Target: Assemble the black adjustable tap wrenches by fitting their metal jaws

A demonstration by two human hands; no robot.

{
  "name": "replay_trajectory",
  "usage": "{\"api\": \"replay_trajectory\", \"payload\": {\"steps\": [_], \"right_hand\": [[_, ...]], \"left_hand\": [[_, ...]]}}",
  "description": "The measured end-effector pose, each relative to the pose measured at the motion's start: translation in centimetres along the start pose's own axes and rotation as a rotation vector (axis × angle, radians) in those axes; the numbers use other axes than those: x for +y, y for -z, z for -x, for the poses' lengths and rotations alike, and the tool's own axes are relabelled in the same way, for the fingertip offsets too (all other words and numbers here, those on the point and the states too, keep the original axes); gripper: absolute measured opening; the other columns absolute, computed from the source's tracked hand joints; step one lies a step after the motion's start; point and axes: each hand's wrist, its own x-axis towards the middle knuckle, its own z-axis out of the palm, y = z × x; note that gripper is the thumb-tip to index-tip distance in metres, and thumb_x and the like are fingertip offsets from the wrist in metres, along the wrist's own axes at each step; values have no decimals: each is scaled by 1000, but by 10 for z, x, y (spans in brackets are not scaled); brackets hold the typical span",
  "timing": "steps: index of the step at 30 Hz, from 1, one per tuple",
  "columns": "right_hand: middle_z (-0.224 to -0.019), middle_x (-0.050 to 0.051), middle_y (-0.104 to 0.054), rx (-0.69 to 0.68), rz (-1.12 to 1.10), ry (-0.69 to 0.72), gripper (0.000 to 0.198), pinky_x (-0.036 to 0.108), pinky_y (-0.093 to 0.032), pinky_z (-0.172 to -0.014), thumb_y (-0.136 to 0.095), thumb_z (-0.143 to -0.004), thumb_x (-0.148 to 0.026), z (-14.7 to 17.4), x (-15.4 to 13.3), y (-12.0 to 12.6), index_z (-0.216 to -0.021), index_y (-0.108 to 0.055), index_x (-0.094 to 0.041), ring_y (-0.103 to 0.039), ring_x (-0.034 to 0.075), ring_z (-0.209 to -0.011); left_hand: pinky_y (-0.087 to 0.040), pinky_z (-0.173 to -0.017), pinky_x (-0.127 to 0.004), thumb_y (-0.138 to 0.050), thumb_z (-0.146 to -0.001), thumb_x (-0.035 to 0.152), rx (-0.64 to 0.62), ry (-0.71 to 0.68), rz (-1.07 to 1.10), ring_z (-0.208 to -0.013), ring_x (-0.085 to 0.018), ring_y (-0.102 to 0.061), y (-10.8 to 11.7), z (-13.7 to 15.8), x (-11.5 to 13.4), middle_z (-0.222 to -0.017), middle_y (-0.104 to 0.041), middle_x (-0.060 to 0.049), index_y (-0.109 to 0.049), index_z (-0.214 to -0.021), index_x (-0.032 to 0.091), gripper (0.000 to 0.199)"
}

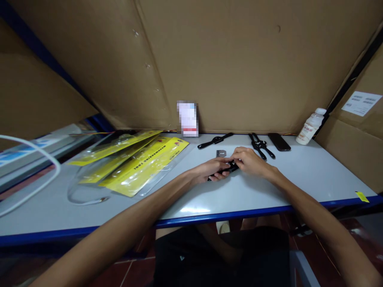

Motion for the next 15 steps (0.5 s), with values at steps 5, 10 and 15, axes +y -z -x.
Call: {"api": "replay_trajectory", "payload": {"steps": [5,10,15], "right_hand": [[-95,5,-69,-7,-7,20,20,29,-45,-83,-65,-85,-5,2,1,6,-98,-74,-17,-61,17,-88],[-86,5,-66,-1,30,51,14,29,-43,-83,-62,-94,-14,-2,9,-4,-89,-74,-17,-58,17,-86],[-84,5,-63,18,75,48,19,30,-41,-79,-58,-96,-14,-4,12,-7,-93,-76,-18,-54,18,-82]], "left_hand": [[-9,-35,-15,-49,-93,17,2,5,2,-35,-4,-25,-1,0,1,-60,-42,8,-49,-102,22,10],[-8,-35,-15,-45,-94,16,-1,10,-3,-36,-4,-24,-2,0,2,-60,-43,7,-49,-100,21,9],[-9,-35,-14,-46,-95,17,-2,7,3,-36,-4,-25,-1,0,1,-60,-44,7,-49,-101,21,8]]}}
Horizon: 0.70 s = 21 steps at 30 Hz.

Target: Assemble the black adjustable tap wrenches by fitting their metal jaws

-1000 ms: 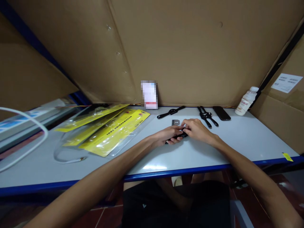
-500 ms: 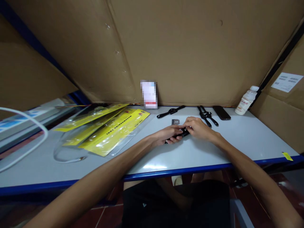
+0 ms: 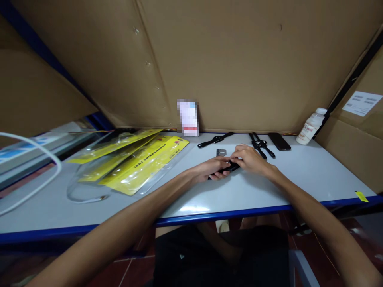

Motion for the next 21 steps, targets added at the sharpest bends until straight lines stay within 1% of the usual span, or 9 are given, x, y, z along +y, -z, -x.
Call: {"api": "replay_trajectory", "payload": {"steps": [5,8,11,13,16,21], "right_hand": [[-78,2,-60,-27,12,28,21,29,-40,-78,-57,-94,-10,-1,-1,5,-85,-75,-18,-52,15,-77],[-78,3,-58,-27,35,34,24,30,-38,-75,-55,-95,-10,0,-7,5,-83,-74,-17,-49,17,-77],[-81,6,-58,-8,59,23,27,31,-36,-72,-50,-95,-6,2,-14,1,-84,-73,-16,-47,19,-81],[-83,7,-58,10,55,7,27,31,-36,-71,-50,-94,-5,2,-16,-3,-85,-73,-16,-47,20,-82],[-80,4,-59,36,17,-35,26,29,-38,-73,-52,-95,-8,2,-14,-7,-83,-73,-17,-49,18,-80],[-78,3,-63,82,-74,-136,17,26,-40,-75,-61,-91,-9,-1,-11,-10,-83,-74,-15,-55,15,-78]], "left_hand": [[-9,-35,-14,-47,-95,16,7,1,-1,-35,-4,-27,0,-1,-2,-59,-47,6,-49,-105,20,12],[-10,-35,-14,-46,-96,17,27,-17,1,-35,-4,-28,0,-2,-3,-58,-50,4,-51,-101,19,8],[-12,-34,-13,-46,-96,19,66,-45,7,-34,-4,-28,-1,-2,-5,-58,-52,3,-52,-97,18,6],[-12,-34,-13,-46,-96,19,94,-59,7,-34,-3,-28,-1,-3,-5,-59,-55,2,-51,-96,18,5],[-12,-33,-13,-46,-96,19,108,-62,-3,-33,-3,-28,-1,-3,-6,-60,-59,-1,-50,-94,17,5],[-13,-32,-12,-49,-95,22,110,-71,-22,-32,-3,-29,-2,-3,-5,-59,-60,0,-49,-92,18,5]]}}
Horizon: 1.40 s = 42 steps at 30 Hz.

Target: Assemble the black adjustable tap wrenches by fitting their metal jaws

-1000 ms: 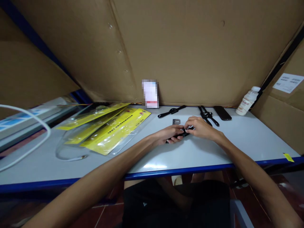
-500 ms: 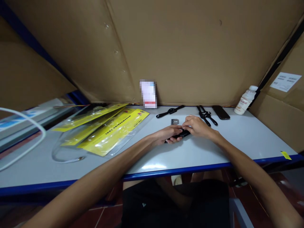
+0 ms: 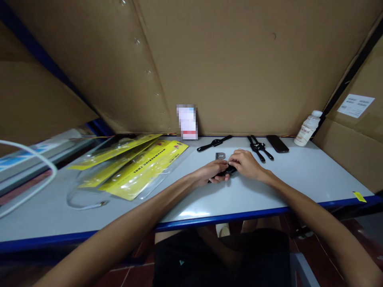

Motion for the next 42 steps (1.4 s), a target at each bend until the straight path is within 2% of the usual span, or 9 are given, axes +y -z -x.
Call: {"api": "replay_trajectory", "payload": {"steps": [4,7,13,24,28,32,35,38,42], "right_hand": [[-78,2,-67,17,-66,-81,20,24,-38,-71,-61,-85,-3,-2,-4,1,-87,-76,-16,-55,13,-73],[-67,-2,-64,22,-111,-167,22,23,-37,-66,-61,-79,-1,-3,-6,1,-83,-76,-17,-52,11,-63],[-60,-3,-63,16,-206,-250,9,22,-35,-61,-68,-83,-13,-5,-1,2,-79,-76,-15,-53,10,-58],[-61,-3,-63,7,-278,-228,8,22,-36,-62,-71,-84,-15,-3,-3,3,-77,-74,-14,-53,9,-60],[-65,-2,-65,11,-261,-216,12,22,-36,-62,-71,-88,-25,-2,2,6,-89,-76,-14,-52,9,-59],[-76,0,-70,-45,-233,-164,19,23,-39,-64,-78,-81,-24,-2,10,15,-99,-77,-17,-55,11,-64],[-79,0,-70,-84,-198,-107,14,24,-39,-67,-80,-78,-22,-2,14,19,-92,-78,-19,-57,12,-70],[-78,1,-68,-64,-144,-69,7,25,-37,-70,-79,-81,-25,-3,15,16,-81,-75,-19,-56,13,-73],[-69,0,-59,-7,-57,-42,22,27,-32,-69,-71,-87,-24,-2,13,5,-66,-65,-17,-49,14,-71]], "left_hand": [[-14,-31,-12,-47,-96,21,-5,0,-12,-31,-4,-28,-2,0,0,-56,-60,1,-50,-99,18,6],[-14,-31,-12,-47,-96,21,-2,2,-19,-30,-5,-29,-1,-1,-1,-56,-61,0,-50,-101,19,7],[-12,-31,-12,-47,-95,21,3,-12,-18,-31,-5,-28,0,-3,-3,-57,-61,0,-51,-101,19,7],[-12,-31,-13,-45,-95,19,-9,6,-39,-31,-5,-27,-3,3,2,-55,-59,1,-52,-104,18,11],[-12,-31,-12,-45,-96,19,8,17,-43,-31,-5,-27,-3,3,3,-55,-60,1,-51,-105,18,11],[-12,-31,-12,-44,-95,17,1,23,-38,-31,-5,-27,-3,3,3,-55,-59,1,-52,-105,18,13],[-12,-31,-12,-45,-94,18,-9,24,-32,-30,-5,-27,-2,2,3,-55,-59,1,-53,-105,19,14],[-12,-30,-13,-46,-94,19,-15,27,-34,-30,-5,-27,-2,1,3,-54,-59,1,-54,-105,19,13],[-12,-31,-13,-47,-95,20,-16,24,-41,-30,-5,-28,-3,1,3,-55,-60,1,-54,-104,18,11]]}}
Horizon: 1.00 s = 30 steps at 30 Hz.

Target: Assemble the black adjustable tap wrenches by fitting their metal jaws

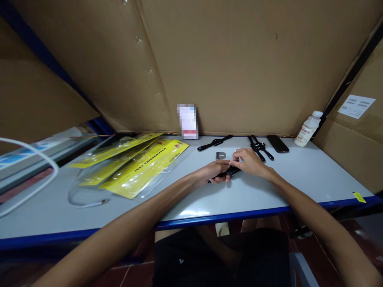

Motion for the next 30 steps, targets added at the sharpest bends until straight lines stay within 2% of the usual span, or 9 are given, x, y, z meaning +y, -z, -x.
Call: {"api": "replay_trajectory", "payload": {"steps": [6,10,12,15,17,21,24,30], "right_hand": [[-67,0,-53,30,77,36,22,29,-28,-69,-61,-82,-11,2,-9,-9,-62,-57,-17,-42,15,-71],[-61,0,-51,29,56,8,29,28,-27,-66,-60,-89,-19,1,-8,-4,-60,-59,-17,-41,14,-66],[-63,-1,-55,27,24,-10,28,27,-28,-65,-59,-93,-24,0,-3,4,-68,-67,-16,-43,13,-64],[-71,-2,-61,-22,-33,-7,12,25,-32,-64,-67,-90,-24,0,4,17,-94,-77,-19,-47,11,-64],[-73,-3,-63,-78,-58,7,16,24,-33,-64,-73,-86,-24,1,6,22,-101,-78,-23,-49,10,-64],[-75,-1,-63,-100,-43,26,8,24,-34,-66,-75,-86,-27,2,3,20,-87,-77,-20,-51,12,-68],[-74,0,-60,-64,3,40,17,26,-33,-70,-71,-89,-28,2,-3,14,-75,-70,-17,-51,14,-73],[-69,1,-54,-30,70,44,29,29,-29,-70,-63,-93,-23,3,-7,3,-65,-56,-18,-44,15,-72]], "left_hand": [[-12,-31,-13,-42,-95,15,-1,-5,-13,-31,-4,-28,-1,2,0,-56,-59,0,-55,-102,17,15],[-11,-31,-13,-38,-96,13,21,9,-26,-31,-5,-27,-2,4,2,-55,-58,1,-53,-105,17,18],[-11,-31,-14,-38,-97,13,20,23,-30,-31,-5,-27,-1,4,4,-55,-58,2,-53,-109,17,20],[-12,-31,-14,-38,-97,14,10,37,-32,-30,-6,-27,-1,4,5,-54,-58,2,-53,-114,17,23],[-12,-31,-14,-38,-97,15,6,38,-31,-30,-6,-26,-1,3,5,-53,-58,2,-54,-113,18,22],[-11,-31,-13,-40,-96,14,3,34,-30,-30,-5,-26,-1,4,5,-54,-58,2,-55,-104,18,18],[-12,-31,-13,-41,-95,14,10,34,-30,-31,-4,-26,-2,5,5,-55,-59,1,-54,-101,19,14],[-12,-31,-13,-42,-96,16,14,33,-25,-31,-4,-26,-2,5,4,-56,-59,1,-52,-100,18,11]]}}
